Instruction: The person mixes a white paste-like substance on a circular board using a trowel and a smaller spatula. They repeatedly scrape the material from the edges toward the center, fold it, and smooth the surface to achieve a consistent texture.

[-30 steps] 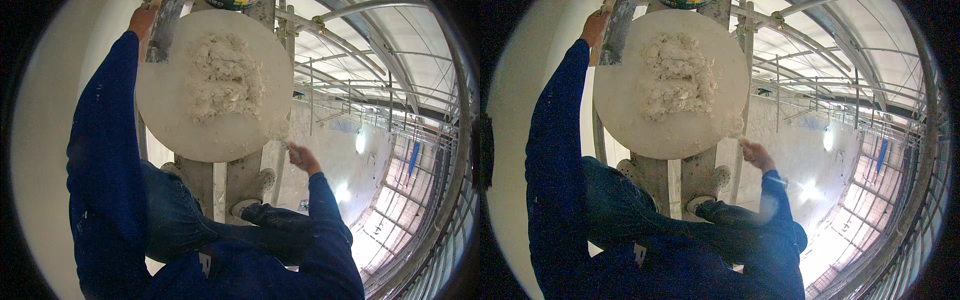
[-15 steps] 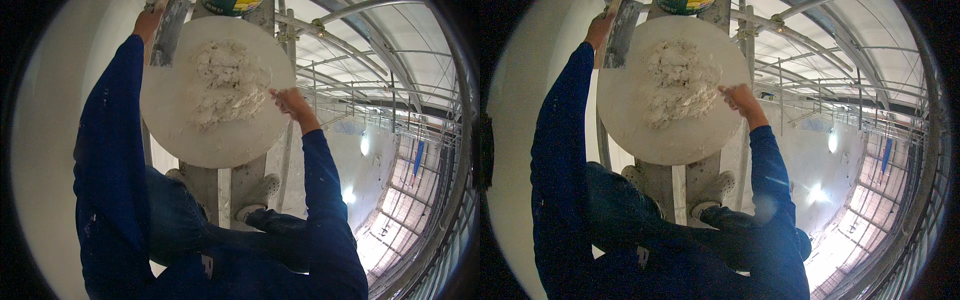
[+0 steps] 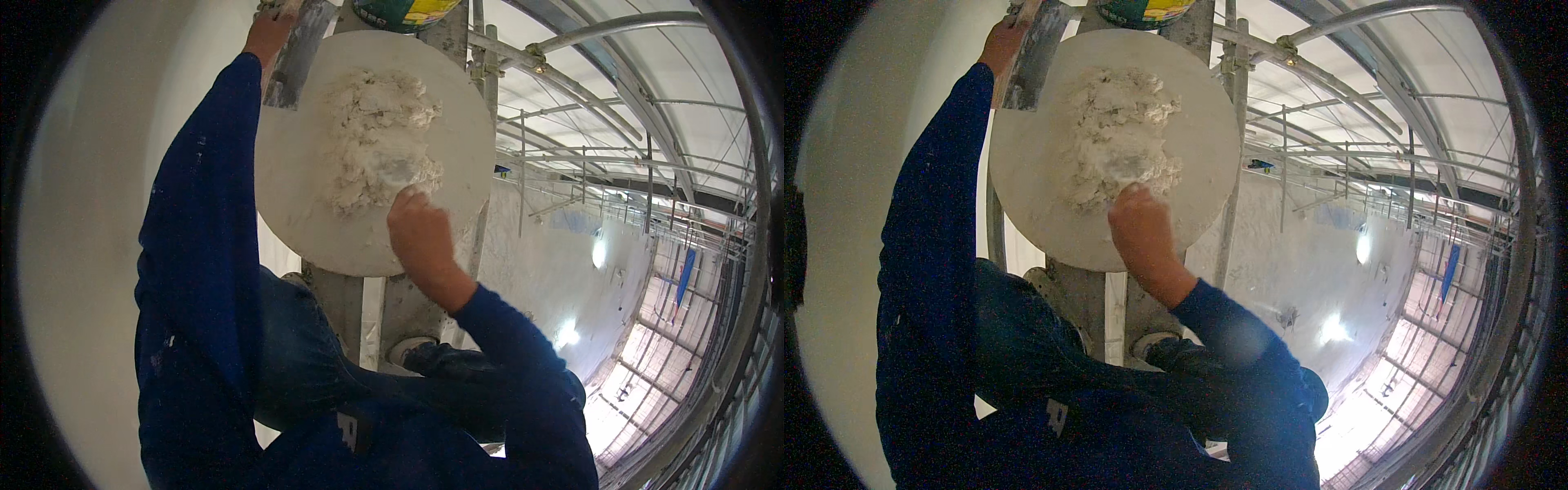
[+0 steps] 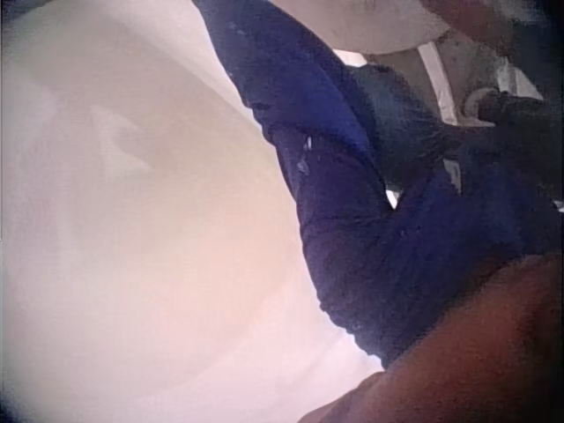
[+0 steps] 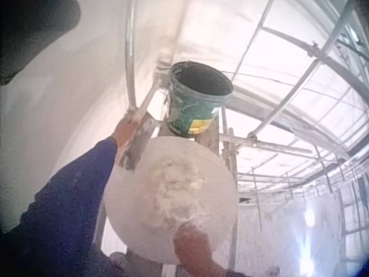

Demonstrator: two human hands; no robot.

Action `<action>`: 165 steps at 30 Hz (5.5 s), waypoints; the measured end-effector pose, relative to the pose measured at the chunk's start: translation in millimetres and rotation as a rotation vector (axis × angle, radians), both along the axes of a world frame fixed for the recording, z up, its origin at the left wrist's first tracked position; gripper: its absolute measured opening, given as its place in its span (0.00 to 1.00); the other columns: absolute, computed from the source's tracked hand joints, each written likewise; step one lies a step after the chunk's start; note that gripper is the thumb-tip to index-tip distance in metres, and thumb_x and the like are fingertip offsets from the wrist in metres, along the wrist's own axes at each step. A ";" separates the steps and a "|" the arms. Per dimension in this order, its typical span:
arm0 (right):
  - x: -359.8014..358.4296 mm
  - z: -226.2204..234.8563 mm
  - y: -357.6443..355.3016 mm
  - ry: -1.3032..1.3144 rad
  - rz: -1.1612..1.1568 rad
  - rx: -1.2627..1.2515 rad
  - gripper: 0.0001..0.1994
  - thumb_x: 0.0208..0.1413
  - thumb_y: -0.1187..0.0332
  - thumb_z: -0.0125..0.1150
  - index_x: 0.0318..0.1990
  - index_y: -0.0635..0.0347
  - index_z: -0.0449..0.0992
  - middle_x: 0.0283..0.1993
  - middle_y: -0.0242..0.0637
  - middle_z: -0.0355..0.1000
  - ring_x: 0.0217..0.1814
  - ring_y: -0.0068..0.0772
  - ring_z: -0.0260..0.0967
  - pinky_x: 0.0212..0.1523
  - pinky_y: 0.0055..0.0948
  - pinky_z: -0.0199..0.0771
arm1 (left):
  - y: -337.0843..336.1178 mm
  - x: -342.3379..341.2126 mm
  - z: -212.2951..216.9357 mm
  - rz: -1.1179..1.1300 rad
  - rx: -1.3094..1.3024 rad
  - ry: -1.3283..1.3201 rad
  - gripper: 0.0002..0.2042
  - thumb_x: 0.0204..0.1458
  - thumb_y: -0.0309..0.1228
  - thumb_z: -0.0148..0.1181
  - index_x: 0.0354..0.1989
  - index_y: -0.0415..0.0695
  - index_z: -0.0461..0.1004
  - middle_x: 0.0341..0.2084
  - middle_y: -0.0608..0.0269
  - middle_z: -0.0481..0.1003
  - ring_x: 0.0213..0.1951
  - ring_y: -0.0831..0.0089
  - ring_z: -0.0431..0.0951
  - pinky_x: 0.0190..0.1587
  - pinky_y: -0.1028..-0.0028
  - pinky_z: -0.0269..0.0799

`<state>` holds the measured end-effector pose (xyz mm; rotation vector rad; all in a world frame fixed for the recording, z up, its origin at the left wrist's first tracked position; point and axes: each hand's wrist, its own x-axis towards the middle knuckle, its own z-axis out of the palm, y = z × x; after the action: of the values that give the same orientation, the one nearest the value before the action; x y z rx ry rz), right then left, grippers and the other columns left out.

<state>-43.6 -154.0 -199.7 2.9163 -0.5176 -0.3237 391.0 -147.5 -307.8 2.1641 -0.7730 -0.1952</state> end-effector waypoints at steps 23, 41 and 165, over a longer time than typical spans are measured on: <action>-171.1 -143.9 -121.3 -0.384 -1.404 2.004 0.12 0.60 0.60 0.52 0.42 0.60 0.73 0.17 0.20 0.58 0.13 0.16 0.48 0.17 0.18 0.50 | 33.0 23.4 1.3 0.087 -0.073 0.036 0.22 0.59 0.48 0.50 0.47 0.40 0.72 0.31 0.52 0.76 0.34 0.60 0.76 0.40 0.63 0.71; 49.4 -3.4 -23.7 -0.096 0.003 0.166 0.07 0.50 0.73 0.50 0.36 0.64 0.71 0.29 0.47 0.72 0.28 0.45 0.74 0.29 0.38 0.75 | 10.3 25.9 -23.9 0.106 -0.148 0.172 0.20 0.58 0.44 0.52 0.45 0.38 0.74 0.31 0.56 0.77 0.34 0.63 0.76 0.41 0.65 0.70; 157.4 6.4 -159.0 0.177 0.756 0.011 0.08 0.48 0.68 0.54 0.26 0.60 0.79 0.27 0.44 0.76 0.30 0.44 0.77 0.29 0.43 0.75 | 315.1 -241.4 273.1 0.322 0.331 0.343 0.23 0.55 0.49 0.56 0.43 0.37 0.70 0.33 0.61 0.73 0.37 0.75 0.71 0.42 0.73 0.68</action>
<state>113.9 -313.0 -193.3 2.7917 0.6027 -0.4525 149.5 167.6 -34.7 2.4369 -0.2011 -0.5404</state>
